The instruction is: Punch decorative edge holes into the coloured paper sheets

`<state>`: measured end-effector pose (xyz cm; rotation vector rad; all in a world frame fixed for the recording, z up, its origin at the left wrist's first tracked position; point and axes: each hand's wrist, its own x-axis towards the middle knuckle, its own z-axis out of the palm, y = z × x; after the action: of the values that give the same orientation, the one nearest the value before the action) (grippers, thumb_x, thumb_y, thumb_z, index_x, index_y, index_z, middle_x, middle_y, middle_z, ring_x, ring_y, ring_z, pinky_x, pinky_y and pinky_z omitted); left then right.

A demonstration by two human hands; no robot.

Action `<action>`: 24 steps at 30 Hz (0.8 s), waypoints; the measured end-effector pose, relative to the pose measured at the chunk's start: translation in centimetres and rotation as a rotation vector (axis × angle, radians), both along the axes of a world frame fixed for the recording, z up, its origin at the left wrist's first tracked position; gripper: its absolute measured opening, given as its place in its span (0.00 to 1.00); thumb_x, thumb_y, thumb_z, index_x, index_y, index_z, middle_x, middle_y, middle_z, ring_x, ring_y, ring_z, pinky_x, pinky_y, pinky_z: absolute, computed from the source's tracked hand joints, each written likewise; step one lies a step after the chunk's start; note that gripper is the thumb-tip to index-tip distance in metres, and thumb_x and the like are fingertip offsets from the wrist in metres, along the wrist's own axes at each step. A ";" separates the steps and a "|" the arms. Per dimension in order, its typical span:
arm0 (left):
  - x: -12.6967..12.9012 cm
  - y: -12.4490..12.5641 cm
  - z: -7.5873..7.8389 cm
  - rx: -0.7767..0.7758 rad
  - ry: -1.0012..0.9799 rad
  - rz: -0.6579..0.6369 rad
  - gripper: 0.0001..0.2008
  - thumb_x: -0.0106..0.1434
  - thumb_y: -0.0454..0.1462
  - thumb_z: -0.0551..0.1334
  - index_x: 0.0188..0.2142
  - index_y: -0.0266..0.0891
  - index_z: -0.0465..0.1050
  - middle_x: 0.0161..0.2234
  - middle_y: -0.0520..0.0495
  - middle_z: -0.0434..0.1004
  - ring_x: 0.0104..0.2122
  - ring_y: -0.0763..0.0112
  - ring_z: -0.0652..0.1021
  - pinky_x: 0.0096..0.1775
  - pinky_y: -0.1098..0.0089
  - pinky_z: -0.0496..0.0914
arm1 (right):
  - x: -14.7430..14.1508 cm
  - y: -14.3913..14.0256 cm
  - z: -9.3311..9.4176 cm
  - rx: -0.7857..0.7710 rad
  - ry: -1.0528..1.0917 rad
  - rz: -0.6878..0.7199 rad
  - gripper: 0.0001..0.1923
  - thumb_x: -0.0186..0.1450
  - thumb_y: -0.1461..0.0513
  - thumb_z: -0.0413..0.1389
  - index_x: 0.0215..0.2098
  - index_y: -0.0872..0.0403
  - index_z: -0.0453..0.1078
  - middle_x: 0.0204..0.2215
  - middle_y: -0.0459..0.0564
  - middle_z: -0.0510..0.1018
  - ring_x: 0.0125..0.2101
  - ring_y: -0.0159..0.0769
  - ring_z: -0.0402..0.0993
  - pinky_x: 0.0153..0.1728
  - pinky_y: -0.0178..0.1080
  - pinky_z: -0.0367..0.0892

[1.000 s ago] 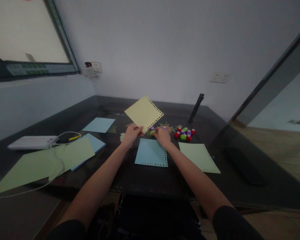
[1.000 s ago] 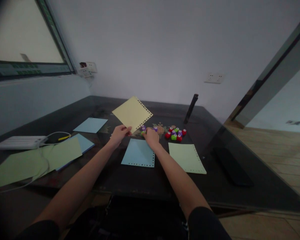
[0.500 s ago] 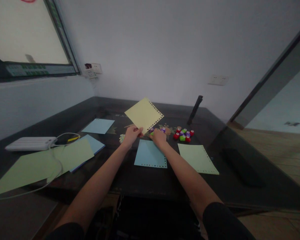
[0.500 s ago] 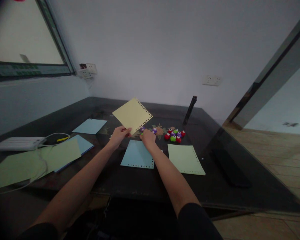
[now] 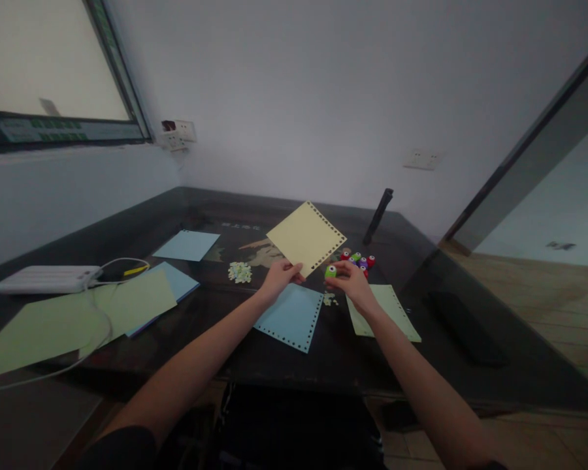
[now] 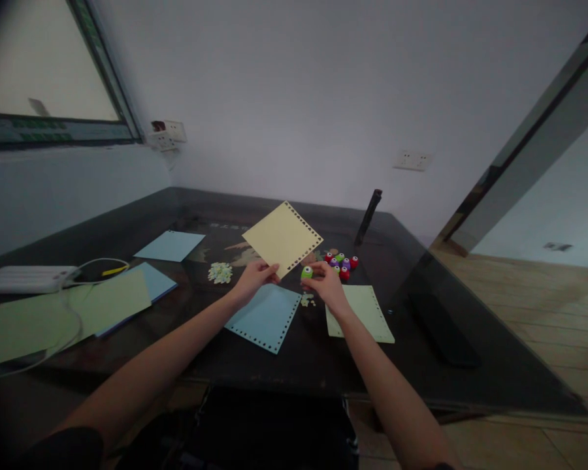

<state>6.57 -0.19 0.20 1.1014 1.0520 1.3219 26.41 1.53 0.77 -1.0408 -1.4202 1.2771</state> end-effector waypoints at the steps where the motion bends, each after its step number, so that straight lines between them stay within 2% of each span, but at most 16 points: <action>1: 0.5 0.0 0.1 -0.013 -0.019 -0.012 0.11 0.54 0.40 0.66 0.27 0.33 0.70 0.20 0.48 0.76 0.22 0.74 0.75 0.29 0.73 0.70 | 0.5 -0.5 0.2 -0.022 0.057 0.000 0.24 0.43 0.60 0.68 0.36 0.53 0.67 0.29 0.45 0.76 0.25 0.37 0.77 0.31 0.43 0.74; 6: 2.6 0.0 1.0 -0.039 -0.140 -0.010 0.09 0.56 0.37 0.66 0.28 0.32 0.70 0.21 0.48 0.75 0.23 0.75 0.76 0.31 0.72 0.71 | 1.5 -2.1 0.5 -0.103 0.254 0.030 0.24 0.43 0.62 0.69 0.39 0.53 0.71 0.32 0.46 0.76 0.31 0.37 0.78 0.42 0.45 0.73; 10: 3.8 -0.3 0.3 -0.027 -0.178 0.011 0.09 0.57 0.38 0.65 0.29 0.33 0.70 0.23 0.49 0.75 0.23 0.76 0.75 0.32 0.72 0.71 | 1.7 -2.5 -0.2 -0.134 0.295 0.020 0.20 0.50 0.57 0.67 0.40 0.52 0.72 0.32 0.47 0.77 0.31 0.34 0.77 0.42 0.43 0.72; 17: 3.4 0.1 -2.7 0.022 0.124 0.048 0.10 0.57 0.39 0.63 0.25 0.34 0.70 0.18 0.49 0.74 0.19 0.74 0.73 0.27 0.73 0.67 | 1.4 -2.5 -0.8 -0.136 0.254 -0.028 0.22 0.48 0.56 0.67 0.40 0.52 0.71 0.31 0.46 0.77 0.26 0.32 0.75 0.37 0.41 0.72; 24: 2.3 1.1 -3.0 0.060 0.164 0.114 0.09 0.58 0.38 0.62 0.26 0.34 0.71 0.17 0.50 0.73 0.19 0.74 0.73 0.26 0.74 0.65 | 1.5 -2.4 -0.9 -0.129 0.246 -0.036 0.23 0.47 0.57 0.68 0.39 0.54 0.72 0.33 0.49 0.78 0.30 0.32 0.75 0.38 0.39 0.72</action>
<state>8.91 0.92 -2.80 1.2267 1.2181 1.3784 27.89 -0.88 -0.13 -0.9521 -1.1414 1.4323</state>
